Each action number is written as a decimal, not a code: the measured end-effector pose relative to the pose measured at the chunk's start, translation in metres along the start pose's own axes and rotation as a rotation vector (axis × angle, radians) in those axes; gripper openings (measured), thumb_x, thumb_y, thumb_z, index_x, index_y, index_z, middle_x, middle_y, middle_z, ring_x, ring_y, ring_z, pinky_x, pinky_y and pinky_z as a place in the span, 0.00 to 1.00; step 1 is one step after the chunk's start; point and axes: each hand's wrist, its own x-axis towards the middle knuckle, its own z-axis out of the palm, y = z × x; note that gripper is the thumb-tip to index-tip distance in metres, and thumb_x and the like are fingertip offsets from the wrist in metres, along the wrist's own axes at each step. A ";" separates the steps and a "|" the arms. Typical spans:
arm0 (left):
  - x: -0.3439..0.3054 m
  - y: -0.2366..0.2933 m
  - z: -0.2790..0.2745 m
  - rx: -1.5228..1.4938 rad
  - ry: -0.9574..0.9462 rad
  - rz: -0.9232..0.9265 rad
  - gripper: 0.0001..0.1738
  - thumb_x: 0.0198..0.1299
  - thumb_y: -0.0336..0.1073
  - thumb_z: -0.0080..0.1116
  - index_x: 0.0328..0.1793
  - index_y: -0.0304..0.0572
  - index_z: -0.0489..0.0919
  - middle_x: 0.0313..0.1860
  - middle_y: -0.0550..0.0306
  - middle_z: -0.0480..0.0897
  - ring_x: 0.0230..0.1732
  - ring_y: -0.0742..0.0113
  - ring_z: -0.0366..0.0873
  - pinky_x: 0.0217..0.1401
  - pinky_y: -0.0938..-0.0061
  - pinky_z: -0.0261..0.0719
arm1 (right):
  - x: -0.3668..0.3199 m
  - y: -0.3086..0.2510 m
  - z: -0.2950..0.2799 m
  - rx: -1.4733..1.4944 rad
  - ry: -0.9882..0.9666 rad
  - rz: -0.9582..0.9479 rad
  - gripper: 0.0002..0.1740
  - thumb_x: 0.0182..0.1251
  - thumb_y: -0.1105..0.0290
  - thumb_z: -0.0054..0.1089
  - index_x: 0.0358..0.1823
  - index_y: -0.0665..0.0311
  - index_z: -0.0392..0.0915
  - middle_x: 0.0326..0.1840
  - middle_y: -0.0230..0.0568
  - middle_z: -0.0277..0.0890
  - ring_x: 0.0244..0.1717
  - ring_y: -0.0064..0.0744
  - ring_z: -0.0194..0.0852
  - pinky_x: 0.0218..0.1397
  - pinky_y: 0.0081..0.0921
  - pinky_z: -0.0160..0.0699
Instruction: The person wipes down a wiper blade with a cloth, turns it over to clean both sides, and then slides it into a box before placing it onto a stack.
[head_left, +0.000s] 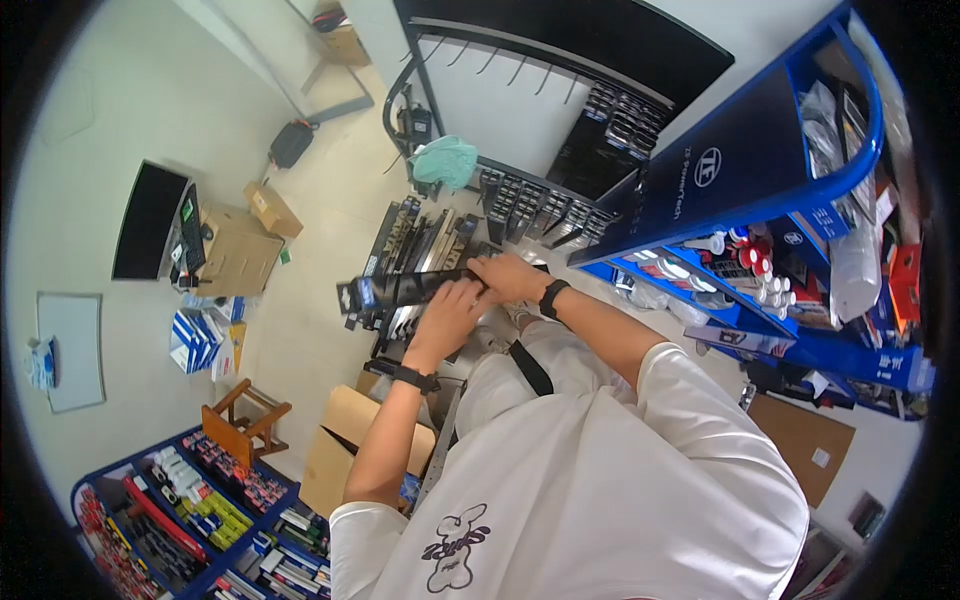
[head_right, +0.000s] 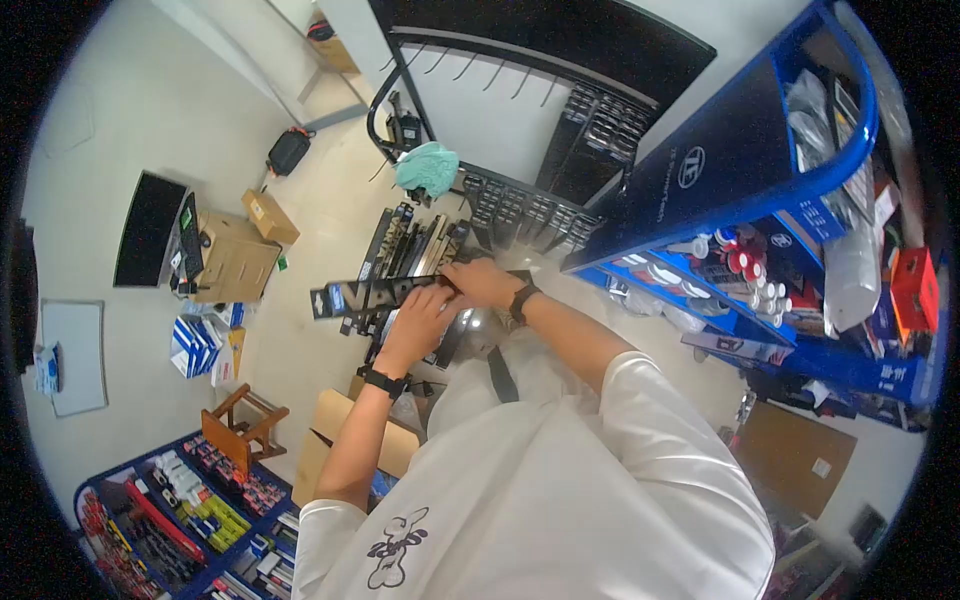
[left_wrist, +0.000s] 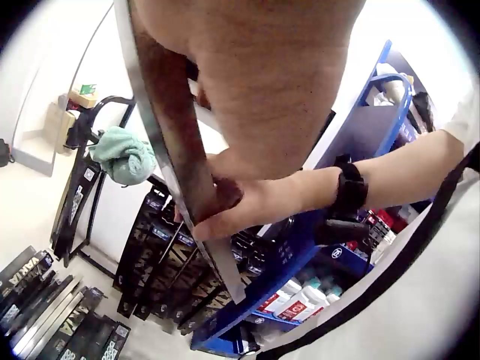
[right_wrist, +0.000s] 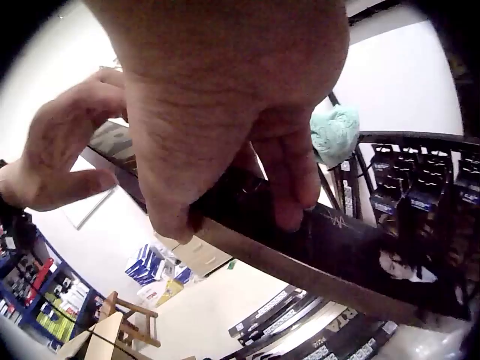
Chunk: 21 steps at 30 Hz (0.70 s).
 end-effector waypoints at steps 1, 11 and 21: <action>-0.003 0.002 0.006 -0.133 0.037 0.088 0.33 0.47 0.27 0.64 0.65 0.43 0.76 0.55 0.55 0.76 0.62 0.55 0.71 0.67 0.63 0.71 | -0.004 0.001 -0.002 0.008 0.006 0.044 0.31 0.57 0.54 0.72 0.52 0.67 0.69 0.45 0.52 0.80 0.43 0.60 0.82 0.43 0.48 0.81; -0.018 0.010 0.044 -0.238 -0.119 -0.310 0.20 0.66 0.40 0.60 0.59 0.39 0.76 0.48 0.50 0.82 0.46 0.51 0.84 0.43 0.60 0.84 | -0.037 0.002 -0.003 0.090 0.144 0.036 0.39 0.58 0.59 0.74 0.65 0.67 0.62 0.54 0.55 0.78 0.51 0.61 0.81 0.50 0.48 0.82; -0.015 0.005 0.100 -0.132 -0.068 -0.203 0.30 0.63 0.45 0.66 0.64 0.33 0.74 0.40 0.42 0.84 0.36 0.42 0.84 0.35 0.57 0.83 | -0.037 -0.004 0.005 0.281 0.030 0.194 0.40 0.60 0.63 0.75 0.68 0.66 0.61 0.64 0.55 0.74 0.57 0.58 0.80 0.57 0.44 0.81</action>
